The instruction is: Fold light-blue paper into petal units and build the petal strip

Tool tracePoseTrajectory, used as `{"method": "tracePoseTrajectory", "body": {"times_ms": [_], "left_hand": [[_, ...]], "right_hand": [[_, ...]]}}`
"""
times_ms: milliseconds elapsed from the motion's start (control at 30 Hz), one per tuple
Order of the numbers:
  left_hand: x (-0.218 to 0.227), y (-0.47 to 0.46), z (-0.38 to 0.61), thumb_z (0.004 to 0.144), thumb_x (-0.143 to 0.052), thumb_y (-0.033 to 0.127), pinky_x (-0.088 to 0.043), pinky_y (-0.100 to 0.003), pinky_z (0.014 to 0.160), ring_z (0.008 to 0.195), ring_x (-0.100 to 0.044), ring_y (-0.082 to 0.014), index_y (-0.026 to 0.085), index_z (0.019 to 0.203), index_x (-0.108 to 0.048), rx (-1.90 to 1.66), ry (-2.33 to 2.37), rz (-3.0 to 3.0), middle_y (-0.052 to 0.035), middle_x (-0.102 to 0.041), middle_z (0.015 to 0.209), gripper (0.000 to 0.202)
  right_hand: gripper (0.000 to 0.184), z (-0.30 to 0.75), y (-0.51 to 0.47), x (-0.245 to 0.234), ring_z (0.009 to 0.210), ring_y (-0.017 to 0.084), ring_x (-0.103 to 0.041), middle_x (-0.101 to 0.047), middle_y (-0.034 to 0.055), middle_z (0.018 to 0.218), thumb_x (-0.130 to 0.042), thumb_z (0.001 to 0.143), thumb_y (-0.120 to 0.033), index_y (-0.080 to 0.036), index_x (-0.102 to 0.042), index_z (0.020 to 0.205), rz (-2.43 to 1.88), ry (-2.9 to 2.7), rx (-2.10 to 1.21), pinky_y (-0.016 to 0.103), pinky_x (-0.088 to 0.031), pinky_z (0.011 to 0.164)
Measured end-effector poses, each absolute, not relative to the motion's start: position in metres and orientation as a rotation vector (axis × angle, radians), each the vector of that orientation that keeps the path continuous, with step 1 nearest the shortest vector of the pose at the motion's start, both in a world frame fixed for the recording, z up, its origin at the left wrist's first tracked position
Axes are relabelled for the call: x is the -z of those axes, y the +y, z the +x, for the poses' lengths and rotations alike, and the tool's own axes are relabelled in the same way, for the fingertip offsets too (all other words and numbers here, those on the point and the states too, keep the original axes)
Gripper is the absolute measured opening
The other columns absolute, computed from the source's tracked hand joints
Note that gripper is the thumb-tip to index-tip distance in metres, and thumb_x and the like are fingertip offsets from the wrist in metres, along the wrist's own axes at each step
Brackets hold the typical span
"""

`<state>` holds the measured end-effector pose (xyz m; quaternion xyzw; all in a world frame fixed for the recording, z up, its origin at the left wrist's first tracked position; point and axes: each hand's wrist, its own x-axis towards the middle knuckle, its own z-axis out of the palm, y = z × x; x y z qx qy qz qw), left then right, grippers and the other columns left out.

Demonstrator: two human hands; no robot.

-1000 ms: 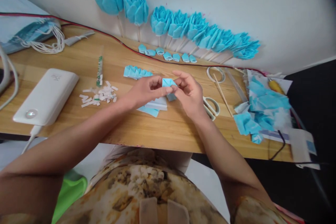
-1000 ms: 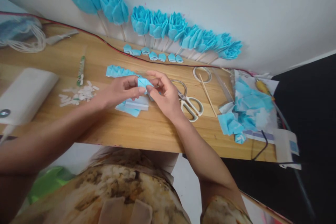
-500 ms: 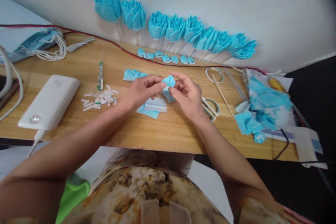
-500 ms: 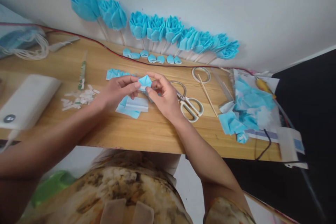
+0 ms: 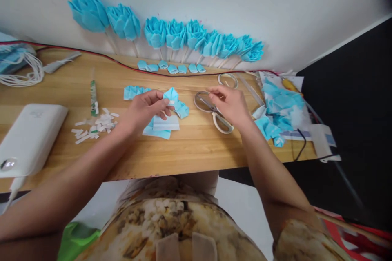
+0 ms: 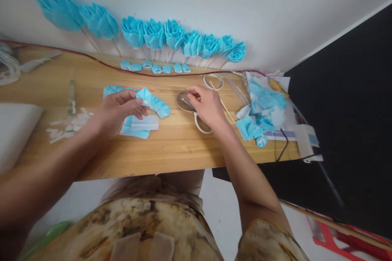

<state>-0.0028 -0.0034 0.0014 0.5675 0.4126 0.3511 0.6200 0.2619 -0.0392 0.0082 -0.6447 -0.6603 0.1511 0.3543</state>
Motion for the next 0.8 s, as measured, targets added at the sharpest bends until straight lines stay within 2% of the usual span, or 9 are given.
{"method": "tracePoseTrajectory", "body": {"times_ms": [167, 400, 567, 800], "left_hand": [[-0.006, -0.006, -0.002, 0.076, -0.075, 0.042, -0.053, -0.026, 0.059, 0.069, -0.07, -0.0173, 0.017, 0.079, -0.059, -0.779, 0.931, 1.287, -0.0071, -0.076, 0.079, 0.03], [-0.002, -0.006, -0.002, 0.078, -0.074, 0.044, -0.056, -0.026, 0.061, 0.074, -0.072, -0.0185, 0.016, 0.084, -0.068, -0.763, 0.913, 1.304, -0.0086, -0.078, 0.082, 0.029], [-0.005, -0.007, -0.001, 0.077, -0.075, 0.042, -0.056, -0.025, 0.062, 0.071, -0.071, -0.0169, 0.016, 0.082, -0.069, -0.736, 0.924, 1.298, -0.0078, -0.077, 0.079, 0.027], [-0.004, -0.006, -0.001, 0.078, -0.075, 0.041, -0.055, -0.025, 0.063, 0.068, -0.07, -0.015, 0.014, 0.082, -0.068, -0.708, 0.923, 1.238, -0.0078, -0.077, 0.079, 0.027]], "right_hand": [[0.018, 0.258, -0.049, 0.011, 0.093, 0.023, -0.07, -0.076, 0.0081, 0.099, -0.06, 0.09, -0.018, -0.021, -0.074, 0.102, -1.767, -1.978, -0.112, 0.037, -0.052, 0.084], [0.016, 0.254, -0.042, 0.027, 0.088, 0.023, -0.068, -0.075, 0.0076, 0.094, -0.058, 0.091, -0.017, -0.02, -0.073, 0.095, -1.733, -1.978, 0.027, 0.036, -0.05, 0.078], [0.012, 0.255, -0.037, 0.036, 0.08, 0.02, -0.065, -0.072, 0.0062, 0.086, -0.058, 0.089, -0.021, -0.019, -0.07, 0.087, -1.732, -1.842, -0.057, 0.034, -0.048, 0.075], [0.013, 0.263, -0.027, 0.041, 0.067, 0.016, -0.062, -0.069, 0.0009, 0.073, -0.058, 0.087, -0.031, -0.02, -0.062, 0.08, -1.688, -1.493, -0.403, 0.031, -0.048, 0.067]]}}
